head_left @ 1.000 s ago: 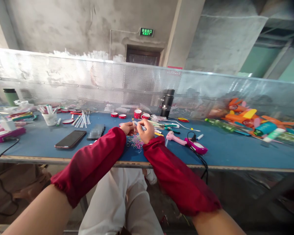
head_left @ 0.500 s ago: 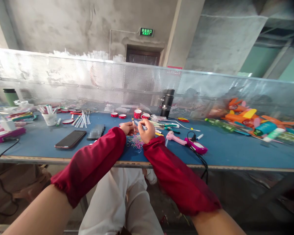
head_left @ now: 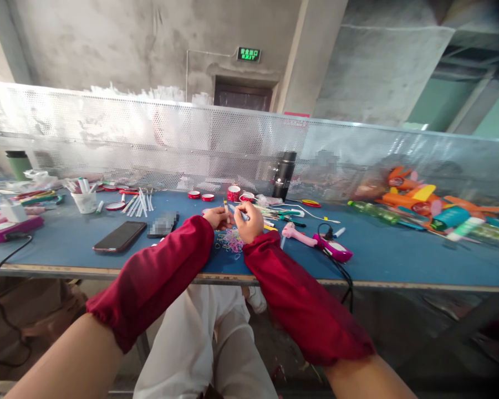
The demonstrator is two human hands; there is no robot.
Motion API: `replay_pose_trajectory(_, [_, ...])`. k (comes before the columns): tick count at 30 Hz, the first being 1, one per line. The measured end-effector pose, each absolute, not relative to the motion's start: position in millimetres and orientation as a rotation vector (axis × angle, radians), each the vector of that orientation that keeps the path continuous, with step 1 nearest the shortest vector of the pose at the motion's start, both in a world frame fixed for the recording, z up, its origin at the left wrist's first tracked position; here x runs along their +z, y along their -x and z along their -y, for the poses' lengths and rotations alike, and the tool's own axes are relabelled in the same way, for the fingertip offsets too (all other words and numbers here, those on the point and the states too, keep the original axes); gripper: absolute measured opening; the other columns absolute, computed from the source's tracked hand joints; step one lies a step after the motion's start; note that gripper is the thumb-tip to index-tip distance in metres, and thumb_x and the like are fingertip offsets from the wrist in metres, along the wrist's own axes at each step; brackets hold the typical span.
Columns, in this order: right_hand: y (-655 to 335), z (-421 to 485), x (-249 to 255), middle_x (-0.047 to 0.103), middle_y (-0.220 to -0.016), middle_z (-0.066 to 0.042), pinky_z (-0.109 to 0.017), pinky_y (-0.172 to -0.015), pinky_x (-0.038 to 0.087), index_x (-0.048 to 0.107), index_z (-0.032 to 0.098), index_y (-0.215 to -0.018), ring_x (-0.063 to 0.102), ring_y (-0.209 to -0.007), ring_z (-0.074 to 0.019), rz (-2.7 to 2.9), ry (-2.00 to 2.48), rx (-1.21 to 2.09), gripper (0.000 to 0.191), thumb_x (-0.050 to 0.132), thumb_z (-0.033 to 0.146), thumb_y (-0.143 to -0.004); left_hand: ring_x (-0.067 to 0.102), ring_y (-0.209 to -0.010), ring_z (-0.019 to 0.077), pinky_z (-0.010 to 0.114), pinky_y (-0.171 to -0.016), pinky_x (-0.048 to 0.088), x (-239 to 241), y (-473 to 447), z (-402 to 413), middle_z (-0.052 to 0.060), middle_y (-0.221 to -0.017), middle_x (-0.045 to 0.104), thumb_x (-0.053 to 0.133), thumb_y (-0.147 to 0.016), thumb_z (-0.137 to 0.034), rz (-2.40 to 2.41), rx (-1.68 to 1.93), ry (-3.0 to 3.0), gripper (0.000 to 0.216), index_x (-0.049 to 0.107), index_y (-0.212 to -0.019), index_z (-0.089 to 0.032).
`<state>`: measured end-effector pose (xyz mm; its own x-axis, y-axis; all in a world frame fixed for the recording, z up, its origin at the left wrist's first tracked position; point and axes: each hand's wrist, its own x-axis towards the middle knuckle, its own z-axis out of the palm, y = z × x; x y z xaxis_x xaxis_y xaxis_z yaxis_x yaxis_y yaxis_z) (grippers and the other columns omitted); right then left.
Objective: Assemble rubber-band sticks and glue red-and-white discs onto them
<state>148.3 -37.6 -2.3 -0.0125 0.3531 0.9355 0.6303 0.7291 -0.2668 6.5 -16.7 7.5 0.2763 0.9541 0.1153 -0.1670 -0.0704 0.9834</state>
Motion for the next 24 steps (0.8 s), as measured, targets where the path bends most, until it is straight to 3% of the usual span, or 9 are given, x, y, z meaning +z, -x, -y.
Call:
replay_pose_trajectory(8, [-148, 38, -2, 0.064, -0.074, -0.002, -0.029, -0.070, 0.045, 0.058, 0.022, -0.077, 0.059, -0.071, -0.0171, 1.627, 0.810, -0.251, 0.012, 0.052, 0.025, -0.087, 0.065, -0.074, 0.0180, 0.030, -0.065, 0.049, 2, -5, 7, 0.003, -0.063, 0.066, 0.068, -0.085, -0.039, -0.824, 1.098, -1.316, 0.021, 0.068, -0.093, -0.020])
replay_pose_trajectory(15, [-148, 37, -3, 0.063, -0.072, -0.002, -0.029, -0.069, 0.045, 0.058, 0.022, -0.077, 0.058, -0.070, -0.0172, 1.643, 0.814, -0.266, 0.012, 0.052, 0.025, -0.087, 0.065, -0.079, 0.0200, 0.032, -0.069, 0.050, 7, -5, 11, 0.004, -0.069, 0.069, 0.069, -0.085, -0.033, -0.946, 1.067, -1.311, 0.016, 0.068, -0.093, -0.019])
replay_pose_trajectory(24, [-147, 38, -2, 0.064, -0.073, -0.002, -0.029, -0.069, 0.045, 0.058, 0.023, -0.077, 0.059, -0.070, -0.0175, 1.633, 0.830, -0.266, 0.011, 0.053, 0.024, -0.087, 0.065, -0.082, 0.0202, 0.034, -0.074, 0.051, 12, -8, 26, 0.004, -0.066, 0.067, 0.066, -0.087, -0.037, -0.850, 1.133, -1.320, 0.019, 0.067, -0.095, -0.020])
